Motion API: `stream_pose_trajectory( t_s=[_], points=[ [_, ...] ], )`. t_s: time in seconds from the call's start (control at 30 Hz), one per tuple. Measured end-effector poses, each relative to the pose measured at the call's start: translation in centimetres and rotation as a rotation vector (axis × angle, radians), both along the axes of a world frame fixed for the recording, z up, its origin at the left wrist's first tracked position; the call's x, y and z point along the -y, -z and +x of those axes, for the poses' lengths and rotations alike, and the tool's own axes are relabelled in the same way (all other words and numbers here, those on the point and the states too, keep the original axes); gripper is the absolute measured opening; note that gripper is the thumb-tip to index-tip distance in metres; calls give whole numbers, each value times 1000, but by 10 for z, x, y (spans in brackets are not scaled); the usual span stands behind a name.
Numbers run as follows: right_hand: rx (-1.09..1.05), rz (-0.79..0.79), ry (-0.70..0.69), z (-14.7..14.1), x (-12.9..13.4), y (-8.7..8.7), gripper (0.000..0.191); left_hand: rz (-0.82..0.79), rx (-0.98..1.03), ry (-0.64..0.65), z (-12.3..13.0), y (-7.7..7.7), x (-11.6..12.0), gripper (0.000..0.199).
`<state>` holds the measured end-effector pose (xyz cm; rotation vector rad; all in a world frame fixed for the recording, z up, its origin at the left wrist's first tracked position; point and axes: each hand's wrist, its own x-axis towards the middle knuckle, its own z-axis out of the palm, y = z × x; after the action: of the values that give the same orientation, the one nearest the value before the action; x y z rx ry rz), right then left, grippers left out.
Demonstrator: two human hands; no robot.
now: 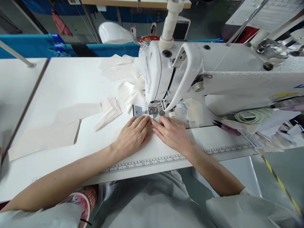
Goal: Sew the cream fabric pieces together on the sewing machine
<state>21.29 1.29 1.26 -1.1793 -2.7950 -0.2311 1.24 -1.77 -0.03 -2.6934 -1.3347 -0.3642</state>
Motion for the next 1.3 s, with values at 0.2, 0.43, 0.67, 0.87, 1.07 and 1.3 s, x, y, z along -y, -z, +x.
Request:
stream_pose_trajectory(
  t_s=[0.2,0.43,0.67,0.87,1.07,1.3],
  points=[
    [-2,-2,6,-1,0,1,37,43,4,17,0,2,1,42],
    [23,-1,31,-8,-3,-1,39,3,25,-5,-2,2,-5,44],
    [54,-17,67,-12,-7,0,43,-33,63,-21,-4,-2,-10,43],
    [50,-30,80,-13,-8,0,43,-35,76,-16,-5,0,-12,43],
    [17,-24,74,-11,-8,1,42,-15,63,-1,-5,2,-14,44],
    [14,-24,68,-12,-9,0,43,-25,27,-15,-4,1,-13,45]
  ],
)
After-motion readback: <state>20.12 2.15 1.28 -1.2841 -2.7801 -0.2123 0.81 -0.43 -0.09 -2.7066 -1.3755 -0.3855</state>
